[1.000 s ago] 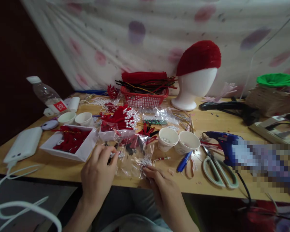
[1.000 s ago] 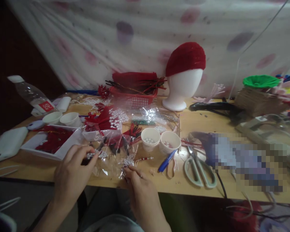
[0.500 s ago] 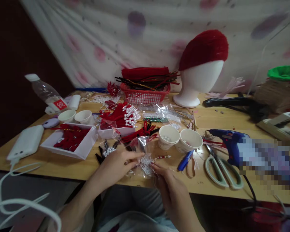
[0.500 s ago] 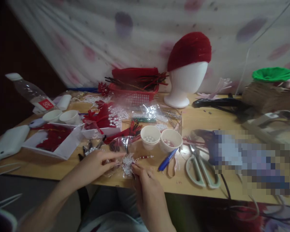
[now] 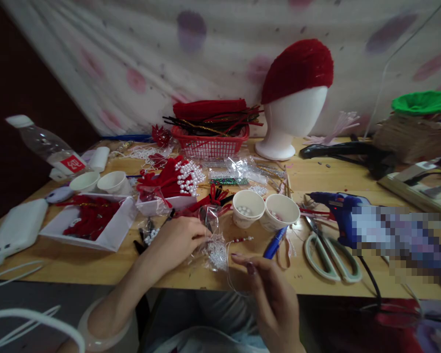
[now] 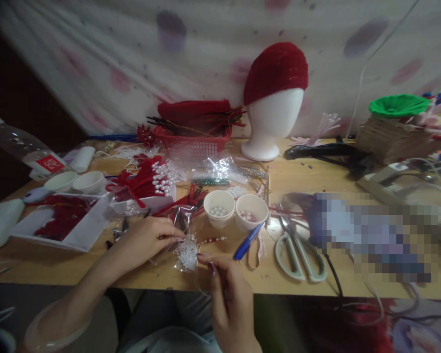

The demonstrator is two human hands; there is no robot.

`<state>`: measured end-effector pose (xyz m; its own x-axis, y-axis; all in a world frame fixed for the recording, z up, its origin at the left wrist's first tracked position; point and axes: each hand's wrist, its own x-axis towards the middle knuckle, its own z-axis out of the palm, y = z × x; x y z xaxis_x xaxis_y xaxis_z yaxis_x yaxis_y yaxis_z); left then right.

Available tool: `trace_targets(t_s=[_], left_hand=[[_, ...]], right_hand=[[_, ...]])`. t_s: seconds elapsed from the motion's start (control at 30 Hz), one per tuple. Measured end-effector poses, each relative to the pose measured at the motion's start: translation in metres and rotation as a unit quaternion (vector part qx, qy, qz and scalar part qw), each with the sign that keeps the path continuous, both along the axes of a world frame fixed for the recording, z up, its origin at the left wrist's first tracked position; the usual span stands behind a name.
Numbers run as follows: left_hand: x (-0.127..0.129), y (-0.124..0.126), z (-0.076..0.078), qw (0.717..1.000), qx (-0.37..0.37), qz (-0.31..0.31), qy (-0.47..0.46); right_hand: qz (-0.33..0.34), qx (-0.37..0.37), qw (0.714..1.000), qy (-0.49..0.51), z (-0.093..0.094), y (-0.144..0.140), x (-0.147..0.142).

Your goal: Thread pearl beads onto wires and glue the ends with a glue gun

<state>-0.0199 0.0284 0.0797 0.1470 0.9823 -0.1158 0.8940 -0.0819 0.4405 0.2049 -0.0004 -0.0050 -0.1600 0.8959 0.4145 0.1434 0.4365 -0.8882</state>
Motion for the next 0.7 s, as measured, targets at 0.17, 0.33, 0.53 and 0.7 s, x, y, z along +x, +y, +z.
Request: trace_targets(t_s=[0.17, 0.33, 0.53, 0.7], left_hand=[[0.0, 0.015, 0.009, 0.999, 0.034, 0.008, 0.002], [-0.001, 0.023, 0.018, 0.999, 0.048, 0.02, 0.0], [-0.013, 0.022, 0.024, 0.998, 0.064, 0.025, -0.016], [-0.018, 0.013, 0.03, 0.996, 0.075, 0.053, 0.018]], right_hand=[[-0.115, -0.08, 0.983, 0.121, 0.015, -0.006, -0.001], [-0.147, -0.09, 0.973, 0.152, 0.023, -0.006, -0.004], [-0.12, -0.056, 0.983, 0.128, 0.027, -0.003, 0.007], [-0.145, -0.055, 0.984, 0.09, 0.034, -0.005, 0.005]])
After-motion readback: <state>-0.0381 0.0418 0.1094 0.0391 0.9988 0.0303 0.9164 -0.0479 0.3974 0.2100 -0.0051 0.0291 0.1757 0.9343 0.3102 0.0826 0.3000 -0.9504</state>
